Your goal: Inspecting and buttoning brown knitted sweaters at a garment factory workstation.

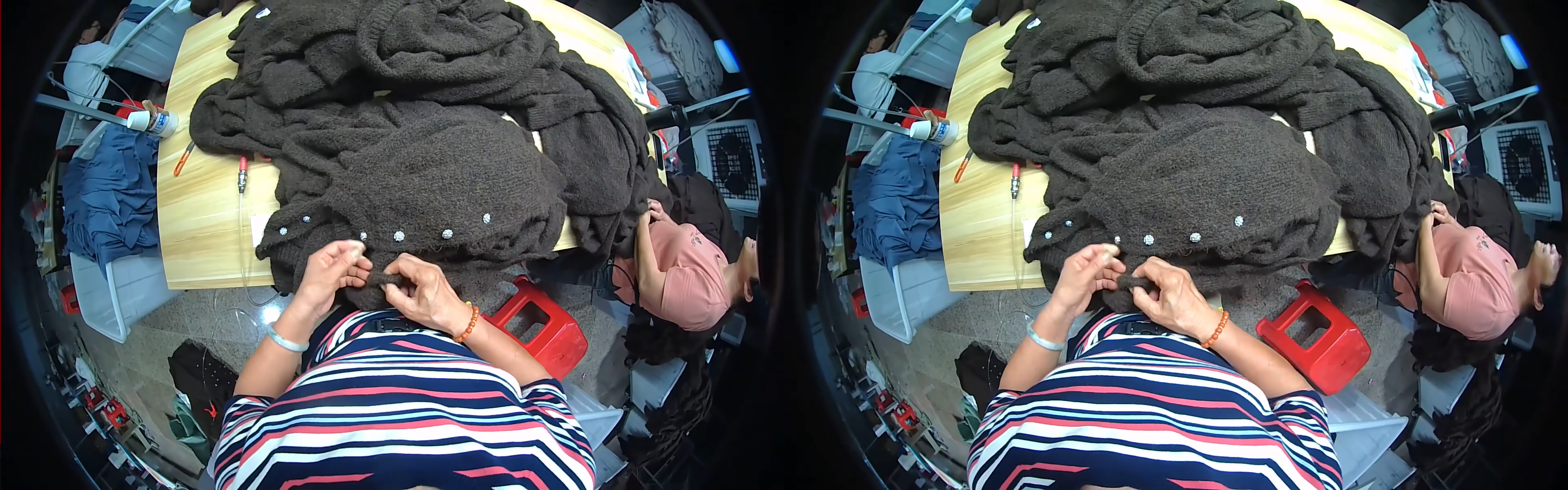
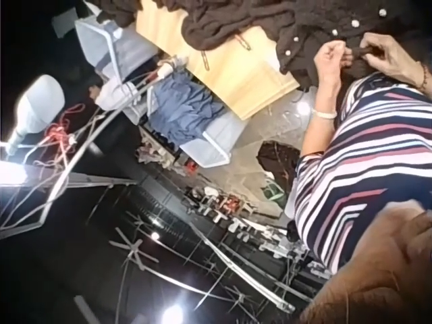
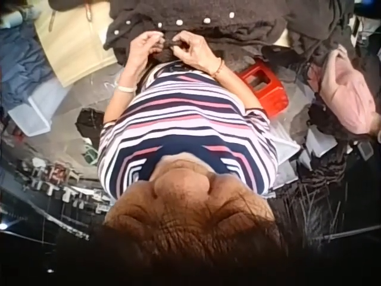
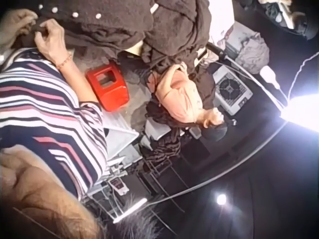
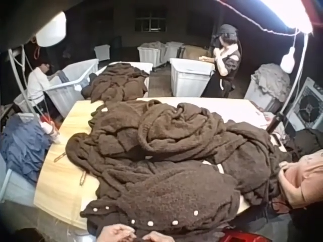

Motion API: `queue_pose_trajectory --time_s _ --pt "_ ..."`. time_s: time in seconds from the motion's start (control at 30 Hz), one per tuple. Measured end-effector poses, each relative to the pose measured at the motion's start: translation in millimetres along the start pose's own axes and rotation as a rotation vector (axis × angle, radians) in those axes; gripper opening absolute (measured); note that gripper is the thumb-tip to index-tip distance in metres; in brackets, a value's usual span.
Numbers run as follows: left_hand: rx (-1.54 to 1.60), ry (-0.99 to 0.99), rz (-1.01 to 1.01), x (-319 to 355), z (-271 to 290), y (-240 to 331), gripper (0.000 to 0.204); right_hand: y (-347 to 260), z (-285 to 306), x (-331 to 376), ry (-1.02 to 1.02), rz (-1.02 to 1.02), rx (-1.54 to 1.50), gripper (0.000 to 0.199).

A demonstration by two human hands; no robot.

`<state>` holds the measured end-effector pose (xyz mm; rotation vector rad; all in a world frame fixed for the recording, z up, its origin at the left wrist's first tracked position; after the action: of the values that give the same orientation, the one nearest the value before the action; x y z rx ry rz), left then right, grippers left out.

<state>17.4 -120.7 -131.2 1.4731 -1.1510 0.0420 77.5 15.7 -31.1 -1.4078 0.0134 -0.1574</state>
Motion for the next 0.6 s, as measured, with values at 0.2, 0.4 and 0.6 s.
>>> queue_pose_trajectory --time_s 0.2,0.4,0.6 --pt "0.162 -0.091 0.128 -24 -6 9 0.021 -12 -17 2 -0.078 0.112 0.043 0.015" --pt "0.130 -0.030 0.063 -25 -13 18 0.018 -16 -13 0 -0.054 0.108 0.059 0.016" --pt "0.060 -0.017 -0.016 -23 -11 25 0.013 -25 -14 -4 -0.034 0.157 0.113 0.017"
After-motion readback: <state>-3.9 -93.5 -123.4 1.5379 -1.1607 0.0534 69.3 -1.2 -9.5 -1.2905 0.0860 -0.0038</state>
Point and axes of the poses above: each hand's wrist, its own x-axis away from the middle knuckle, its own z-axis out of the back of the hand, y = z × x, the point moved 10 cm from there along -x, towards the middle knuckle, and after that the axes turned 8 degrees about -x, right-handed, at the moved point
